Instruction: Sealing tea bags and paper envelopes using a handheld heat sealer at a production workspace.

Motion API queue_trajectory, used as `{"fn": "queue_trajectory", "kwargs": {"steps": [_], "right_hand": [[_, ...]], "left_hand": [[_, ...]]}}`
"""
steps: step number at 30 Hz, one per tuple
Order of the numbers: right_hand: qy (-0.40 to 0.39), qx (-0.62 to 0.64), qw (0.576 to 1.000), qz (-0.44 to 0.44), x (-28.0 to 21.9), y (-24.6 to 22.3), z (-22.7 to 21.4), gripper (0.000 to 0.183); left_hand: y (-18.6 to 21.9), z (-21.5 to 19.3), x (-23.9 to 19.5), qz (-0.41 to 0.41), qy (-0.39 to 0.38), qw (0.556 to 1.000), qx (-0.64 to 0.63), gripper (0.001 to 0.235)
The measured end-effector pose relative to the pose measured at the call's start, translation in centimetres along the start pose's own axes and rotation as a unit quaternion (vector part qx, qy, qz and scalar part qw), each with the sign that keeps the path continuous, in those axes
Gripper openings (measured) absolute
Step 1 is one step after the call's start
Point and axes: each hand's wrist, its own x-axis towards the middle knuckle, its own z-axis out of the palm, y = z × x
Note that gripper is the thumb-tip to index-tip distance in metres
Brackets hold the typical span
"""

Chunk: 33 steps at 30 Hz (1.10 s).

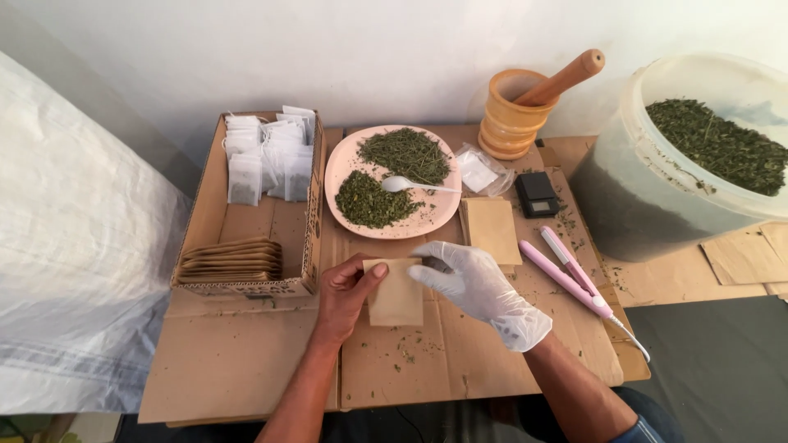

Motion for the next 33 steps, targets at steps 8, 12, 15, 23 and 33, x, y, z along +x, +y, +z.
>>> {"fn": "queue_trajectory", "kwargs": {"steps": [8,12,15,23,33], "right_hand": [[-0.01,-0.051,0.998,-0.034,0.4,2.7,2.7,0.019],[0.068,-0.13,0.976,-0.158,0.3,3.6,3.3,0.013],[0.072,-0.151,0.971,-0.173,0.5,3.5,3.3,0.01],[0.043,-0.086,0.986,-0.139,0.4,3.9,3.4,0.008],[0.071,-0.097,0.975,-0.187,0.4,3.5,3.3,0.015]], "left_hand": [[1.6,1.6,-0.1,-0.014,-0.045,0.998,0.032,0.016],[3.0,2.3,0.4,0.022,-0.007,0.997,0.075,0.021],[3.7,2.8,0.6,0.047,0.012,0.992,0.113,0.018],[3.9,3.0,0.0,0.021,-0.013,0.997,0.07,0.014],[0.0,0.2,-0.3,0.011,-0.012,0.999,0.034,0.013]]}}
